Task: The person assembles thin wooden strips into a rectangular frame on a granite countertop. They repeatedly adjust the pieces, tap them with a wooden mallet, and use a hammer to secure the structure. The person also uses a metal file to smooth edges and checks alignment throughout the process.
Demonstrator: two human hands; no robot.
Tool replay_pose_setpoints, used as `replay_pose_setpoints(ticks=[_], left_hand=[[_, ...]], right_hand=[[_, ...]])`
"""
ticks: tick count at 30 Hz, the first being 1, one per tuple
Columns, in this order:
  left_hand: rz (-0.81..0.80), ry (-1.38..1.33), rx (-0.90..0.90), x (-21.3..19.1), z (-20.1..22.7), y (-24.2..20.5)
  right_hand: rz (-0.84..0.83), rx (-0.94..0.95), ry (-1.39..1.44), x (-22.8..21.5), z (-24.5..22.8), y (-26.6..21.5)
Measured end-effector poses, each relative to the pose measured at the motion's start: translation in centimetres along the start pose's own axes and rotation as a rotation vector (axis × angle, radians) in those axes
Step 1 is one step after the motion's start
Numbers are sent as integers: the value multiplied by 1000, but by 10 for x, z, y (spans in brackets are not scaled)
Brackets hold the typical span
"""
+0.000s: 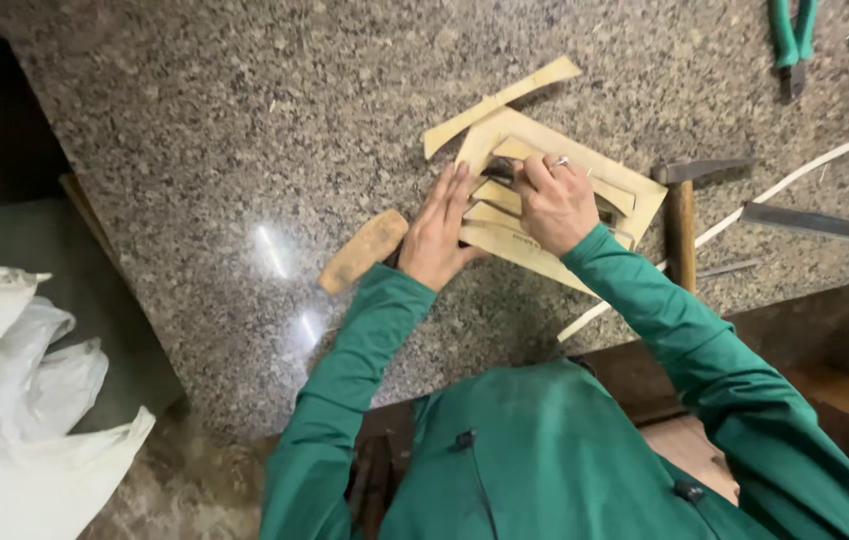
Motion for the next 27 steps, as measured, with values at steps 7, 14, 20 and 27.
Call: replay_pose_setpoints(ticks=[7,14,20,27], left_hand=[[-2,-8,13,-2,-3,5],[-52,-54,-57,-1,-1,1],[-35,-80,-52,-9,5,11],[36,-120,-223,-1,6,22]], right_hand=[[-67,-132,193,6,23,12],[-124,-59,179,13,20,4],[-137,-119,237,10,28,14],[-130,-92,239,12,24,15]])
Point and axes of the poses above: each hand's wrist, its own y-axis towards the middle knuckle, its own x-axis out of the palm, z = x × y, the point moved 3 cm from there along y, towards the middle knuckle, and after that the axes turned 2 degrees about x, right-handed, at the moved point
